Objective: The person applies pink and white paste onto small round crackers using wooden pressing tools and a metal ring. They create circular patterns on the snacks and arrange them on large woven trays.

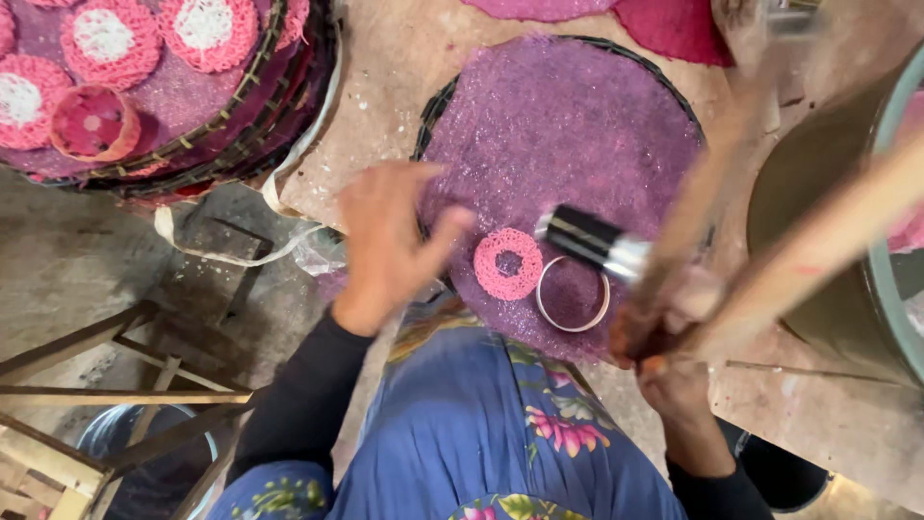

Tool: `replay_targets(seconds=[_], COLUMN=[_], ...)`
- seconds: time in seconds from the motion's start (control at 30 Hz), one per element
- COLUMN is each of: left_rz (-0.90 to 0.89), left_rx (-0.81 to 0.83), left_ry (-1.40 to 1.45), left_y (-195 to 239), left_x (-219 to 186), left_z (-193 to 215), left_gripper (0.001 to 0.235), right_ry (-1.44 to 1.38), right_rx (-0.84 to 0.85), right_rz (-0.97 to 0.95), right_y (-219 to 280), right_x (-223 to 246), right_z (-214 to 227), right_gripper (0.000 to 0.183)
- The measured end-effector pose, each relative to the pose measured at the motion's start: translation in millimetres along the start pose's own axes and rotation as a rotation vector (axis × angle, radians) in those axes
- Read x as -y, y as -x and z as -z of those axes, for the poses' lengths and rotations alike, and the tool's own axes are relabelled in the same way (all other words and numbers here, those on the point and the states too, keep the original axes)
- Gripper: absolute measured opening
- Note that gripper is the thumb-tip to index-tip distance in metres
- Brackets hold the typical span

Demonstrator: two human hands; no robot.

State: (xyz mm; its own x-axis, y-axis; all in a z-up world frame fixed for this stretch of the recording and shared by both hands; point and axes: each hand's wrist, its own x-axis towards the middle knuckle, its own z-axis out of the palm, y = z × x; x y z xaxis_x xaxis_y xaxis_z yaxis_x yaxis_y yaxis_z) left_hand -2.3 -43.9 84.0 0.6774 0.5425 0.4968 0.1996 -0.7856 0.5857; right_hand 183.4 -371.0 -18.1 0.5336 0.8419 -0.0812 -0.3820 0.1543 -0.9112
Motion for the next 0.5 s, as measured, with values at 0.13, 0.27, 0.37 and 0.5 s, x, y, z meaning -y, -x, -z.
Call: replay_targets(seconds=[0.13, 0.27, 0.37, 0.5], left_rz=[0.204, 0.218, 0.142, 0.004], left_rx=[0.14, 0.181, 0.149, 0.099], left_ry=[-0.395, -0.429, -0.49, -0.463], left_y=[29.3, 38.8, 1.3, -69.3], left_x=[47.1, 72.3, 98.0, 121.2], left_z=[-23.2, -61.6, -85.2, -107.8], left_gripper=[0.038, 0.034, 0.031, 0.027], right_ry=[-0.023, -0.015, 0.044, 0.167], right_rx=[-0.13, -0.179, -0.176, -0.198], right_rz=[0.125, 0.128, 0.129, 0.081], right_y=[-0.6, -2.8, -7.6, -11.7], right_x=[20.5, 38.2, 44.9, 50.0], right_z=[13.4, 12.3, 13.8, 19.9], right_gripper=[0.08, 0.084, 0.083, 0.077])
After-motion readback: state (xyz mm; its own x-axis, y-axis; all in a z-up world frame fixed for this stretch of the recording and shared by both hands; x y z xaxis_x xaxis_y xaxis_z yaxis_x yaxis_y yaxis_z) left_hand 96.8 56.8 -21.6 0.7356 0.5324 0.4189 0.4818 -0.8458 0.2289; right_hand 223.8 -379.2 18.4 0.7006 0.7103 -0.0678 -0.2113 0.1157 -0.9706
